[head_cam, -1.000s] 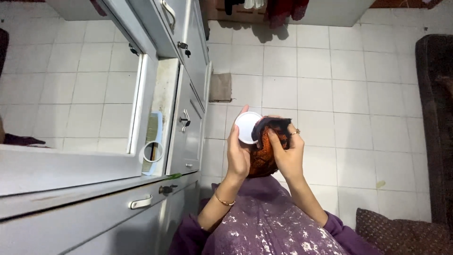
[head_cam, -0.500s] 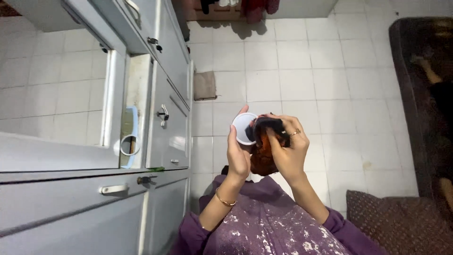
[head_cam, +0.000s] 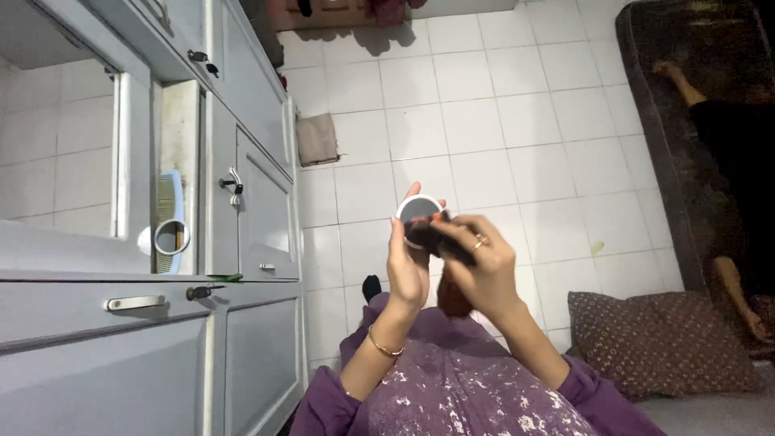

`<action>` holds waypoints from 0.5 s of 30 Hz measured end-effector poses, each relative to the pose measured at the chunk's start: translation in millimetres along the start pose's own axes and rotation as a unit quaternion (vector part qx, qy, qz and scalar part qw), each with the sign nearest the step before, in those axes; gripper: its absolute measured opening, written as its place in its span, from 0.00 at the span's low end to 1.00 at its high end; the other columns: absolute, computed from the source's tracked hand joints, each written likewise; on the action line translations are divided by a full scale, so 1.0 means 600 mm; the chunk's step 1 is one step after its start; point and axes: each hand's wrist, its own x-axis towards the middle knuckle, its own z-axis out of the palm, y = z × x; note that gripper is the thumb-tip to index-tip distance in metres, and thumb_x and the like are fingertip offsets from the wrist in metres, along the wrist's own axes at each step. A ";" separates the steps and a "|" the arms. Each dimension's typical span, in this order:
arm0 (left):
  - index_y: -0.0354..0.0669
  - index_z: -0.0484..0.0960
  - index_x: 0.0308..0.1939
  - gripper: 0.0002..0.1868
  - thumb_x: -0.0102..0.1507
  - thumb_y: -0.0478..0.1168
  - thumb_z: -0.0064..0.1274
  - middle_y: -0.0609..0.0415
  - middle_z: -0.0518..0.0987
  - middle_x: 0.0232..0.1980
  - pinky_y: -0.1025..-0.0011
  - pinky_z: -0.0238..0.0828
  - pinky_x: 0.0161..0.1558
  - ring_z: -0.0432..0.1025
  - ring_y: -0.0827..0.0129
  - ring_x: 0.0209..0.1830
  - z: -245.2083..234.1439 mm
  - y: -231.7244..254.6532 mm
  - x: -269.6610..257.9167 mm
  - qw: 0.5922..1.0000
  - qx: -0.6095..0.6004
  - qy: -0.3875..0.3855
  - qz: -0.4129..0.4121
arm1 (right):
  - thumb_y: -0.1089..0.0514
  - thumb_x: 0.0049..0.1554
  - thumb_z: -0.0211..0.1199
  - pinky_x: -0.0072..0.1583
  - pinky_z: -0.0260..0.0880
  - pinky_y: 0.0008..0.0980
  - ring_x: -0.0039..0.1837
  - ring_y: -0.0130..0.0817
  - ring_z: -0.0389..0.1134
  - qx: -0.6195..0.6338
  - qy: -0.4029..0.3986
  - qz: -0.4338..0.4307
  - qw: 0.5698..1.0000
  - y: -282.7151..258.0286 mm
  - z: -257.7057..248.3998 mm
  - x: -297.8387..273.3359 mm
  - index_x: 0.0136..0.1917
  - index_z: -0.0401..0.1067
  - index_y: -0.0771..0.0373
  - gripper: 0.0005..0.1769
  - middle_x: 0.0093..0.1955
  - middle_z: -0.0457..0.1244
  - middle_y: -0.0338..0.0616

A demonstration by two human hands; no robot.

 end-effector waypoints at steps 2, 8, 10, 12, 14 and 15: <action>0.44 0.56 0.79 0.34 0.75 0.55 0.15 0.43 0.73 0.67 0.62 0.64 0.72 0.68 0.62 0.70 0.005 -0.024 -0.009 1.000 -0.020 -0.012 -0.005 | 0.67 0.49 0.70 0.51 0.74 0.35 0.51 0.40 0.72 -0.021 0.034 0.008 0.999 -0.006 -0.008 0.003 0.59 0.78 0.58 0.24 0.54 0.67 0.47; 0.40 0.56 0.80 0.34 0.75 0.53 0.15 0.43 0.70 0.70 0.60 0.59 0.75 0.66 0.61 0.71 0.022 -0.032 -0.016 0.998 -0.043 -0.048 -0.009 | 0.69 0.45 0.68 0.50 0.73 0.37 0.51 0.44 0.71 -0.031 0.051 -0.042 0.997 -0.018 -0.013 -0.011 0.59 0.77 0.60 0.26 0.55 0.65 0.49; 0.42 0.55 0.79 0.35 0.74 0.56 0.12 0.40 0.73 0.66 0.58 0.62 0.72 0.68 0.59 0.67 0.028 -0.014 -0.015 0.996 -0.053 -0.061 -0.026 | 0.68 0.46 0.69 0.50 0.73 0.36 0.51 0.44 0.72 -0.015 0.043 -0.059 0.997 -0.008 -0.018 -0.022 0.59 0.76 0.60 0.26 0.55 0.65 0.48; 0.41 0.56 0.78 0.35 0.74 0.55 0.12 0.37 0.74 0.64 0.54 0.62 0.70 0.70 0.54 0.62 0.031 0.002 -0.013 0.995 -0.069 -0.055 -0.040 | 0.68 0.43 0.67 0.49 0.75 0.33 0.50 0.40 0.73 0.033 -0.020 -0.045 0.998 -0.002 -0.031 -0.029 0.58 0.77 0.59 0.27 0.56 0.66 0.49; 0.40 0.56 0.79 0.35 0.75 0.55 0.13 0.36 0.73 0.64 0.56 0.59 0.73 0.68 0.55 0.66 0.018 -0.019 -0.009 0.994 -0.075 -0.066 -0.031 | 0.68 0.44 0.68 0.50 0.75 0.34 0.51 0.41 0.73 0.014 0.004 -0.014 1.000 -0.006 -0.045 -0.020 0.58 0.77 0.59 0.26 0.55 0.66 0.48; 0.40 0.56 0.80 0.34 0.77 0.55 0.14 0.36 0.73 0.65 0.58 0.56 0.77 0.67 0.56 0.70 0.012 -0.030 -0.009 0.993 -0.084 -0.075 -0.022 | 0.67 0.45 0.70 0.51 0.75 0.34 0.51 0.41 0.74 -0.005 0.026 0.017 1.000 -0.008 -0.053 -0.017 0.57 0.78 0.58 0.25 0.54 0.66 0.47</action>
